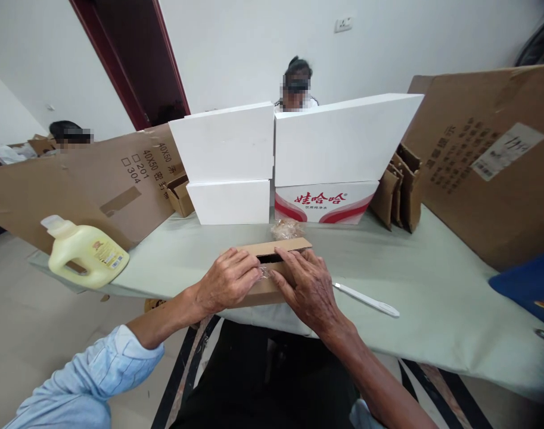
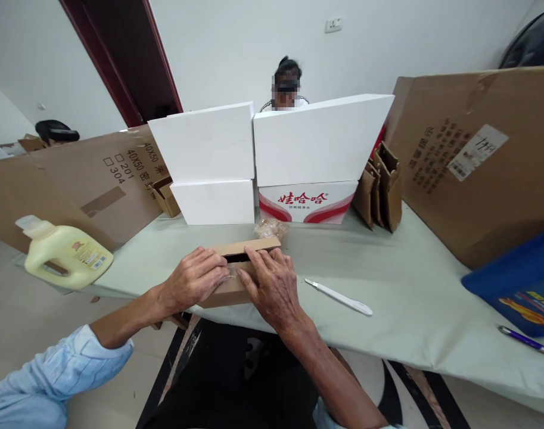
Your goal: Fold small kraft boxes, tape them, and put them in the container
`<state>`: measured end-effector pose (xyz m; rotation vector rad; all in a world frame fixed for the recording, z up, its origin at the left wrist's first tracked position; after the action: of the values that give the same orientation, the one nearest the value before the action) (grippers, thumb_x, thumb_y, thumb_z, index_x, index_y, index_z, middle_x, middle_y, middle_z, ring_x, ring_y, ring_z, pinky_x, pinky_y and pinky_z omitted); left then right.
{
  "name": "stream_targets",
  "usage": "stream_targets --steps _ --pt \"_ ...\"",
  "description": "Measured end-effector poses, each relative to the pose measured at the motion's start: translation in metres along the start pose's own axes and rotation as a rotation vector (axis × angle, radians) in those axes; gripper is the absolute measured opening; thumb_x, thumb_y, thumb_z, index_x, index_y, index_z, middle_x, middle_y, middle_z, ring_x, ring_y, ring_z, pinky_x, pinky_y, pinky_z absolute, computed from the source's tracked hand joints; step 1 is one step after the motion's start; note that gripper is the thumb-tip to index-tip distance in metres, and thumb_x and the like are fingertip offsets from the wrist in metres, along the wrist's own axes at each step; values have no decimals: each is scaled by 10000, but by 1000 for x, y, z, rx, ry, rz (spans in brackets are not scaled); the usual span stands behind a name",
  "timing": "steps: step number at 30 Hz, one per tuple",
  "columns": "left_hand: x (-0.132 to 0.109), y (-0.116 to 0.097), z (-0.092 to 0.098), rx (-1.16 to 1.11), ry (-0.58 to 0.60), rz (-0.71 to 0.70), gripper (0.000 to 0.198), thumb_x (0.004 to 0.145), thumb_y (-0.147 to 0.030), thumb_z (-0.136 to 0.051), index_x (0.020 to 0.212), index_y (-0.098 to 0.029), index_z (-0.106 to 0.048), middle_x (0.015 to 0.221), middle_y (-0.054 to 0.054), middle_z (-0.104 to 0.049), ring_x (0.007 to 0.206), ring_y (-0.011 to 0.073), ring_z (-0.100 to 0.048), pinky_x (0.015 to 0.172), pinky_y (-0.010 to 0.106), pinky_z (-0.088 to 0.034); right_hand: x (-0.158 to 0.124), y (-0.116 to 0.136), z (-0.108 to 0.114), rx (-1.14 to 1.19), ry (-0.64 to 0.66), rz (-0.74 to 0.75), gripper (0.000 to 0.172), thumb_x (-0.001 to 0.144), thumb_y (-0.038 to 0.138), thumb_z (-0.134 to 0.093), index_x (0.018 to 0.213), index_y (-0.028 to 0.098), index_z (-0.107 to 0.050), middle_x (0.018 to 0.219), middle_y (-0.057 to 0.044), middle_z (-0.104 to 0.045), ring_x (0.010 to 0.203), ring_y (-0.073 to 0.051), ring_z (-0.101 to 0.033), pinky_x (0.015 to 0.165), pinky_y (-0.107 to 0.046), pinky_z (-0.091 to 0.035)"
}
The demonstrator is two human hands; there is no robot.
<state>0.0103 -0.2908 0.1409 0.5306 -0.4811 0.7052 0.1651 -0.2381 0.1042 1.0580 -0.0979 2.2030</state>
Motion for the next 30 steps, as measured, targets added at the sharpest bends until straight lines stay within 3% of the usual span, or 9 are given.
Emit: stream_targets --steps 9,14,17,22,30 --pt "1 1 9 -84 42 -20 174 1059 -220 -606 923 -156 -695 958 83 -736 874 224 -642 747 381 -485 0 0 -1 -4 -27 5 391 1051 318 -594 1406 160 -636 1127 -107 -773 1009 -307 -602 844 -430 -434" --pt "7 15 13 -282 49 154 204 1076 -174 -532 1039 -156 -732 1054 103 -736 963 223 -626 870 383 -550 0 3 0 7 -14 20 389 1054 288 -573 1412 146 -630 1112 -105 -765 1008 -304 -592 847 -429 -422" --pt "13 23 9 -277 148 259 160 1040 -220 -611 1085 -167 -755 1177 121 -710 1088 277 -590 960 459 -543 0 3 1 2 -16 17 387 1051 261 -557 1413 143 -624 1110 -104 -762 1002 -305 -585 847 -428 -417" --pt "22 29 -6 -372 343 341 108 991 -214 -677 1012 -194 -781 1181 93 -670 1118 282 -584 1018 489 -517 0 1 -2 -16 2 1 383 1049 249 -541 1413 159 -622 1105 -105 -765 993 -303 -593 842 -426 -412" --pt "30 41 -15 -558 291 451 138 886 -82 -721 791 -182 -726 998 47 -662 1032 239 -621 938 408 -507 0 -1 -3 -17 17 -7 382 1042 258 -548 1399 158 -638 1116 -113 -766 1007 -308 -597 839 -434 -423"
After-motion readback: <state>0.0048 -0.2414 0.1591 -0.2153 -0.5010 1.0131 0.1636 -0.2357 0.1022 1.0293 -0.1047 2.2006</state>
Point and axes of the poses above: each hand's wrist, its own x-axis towards the middle knuckle, its own z-axis out of the back of the hand, y = z × x, the point moved 6 cm from there along x, towards the middle knuckle
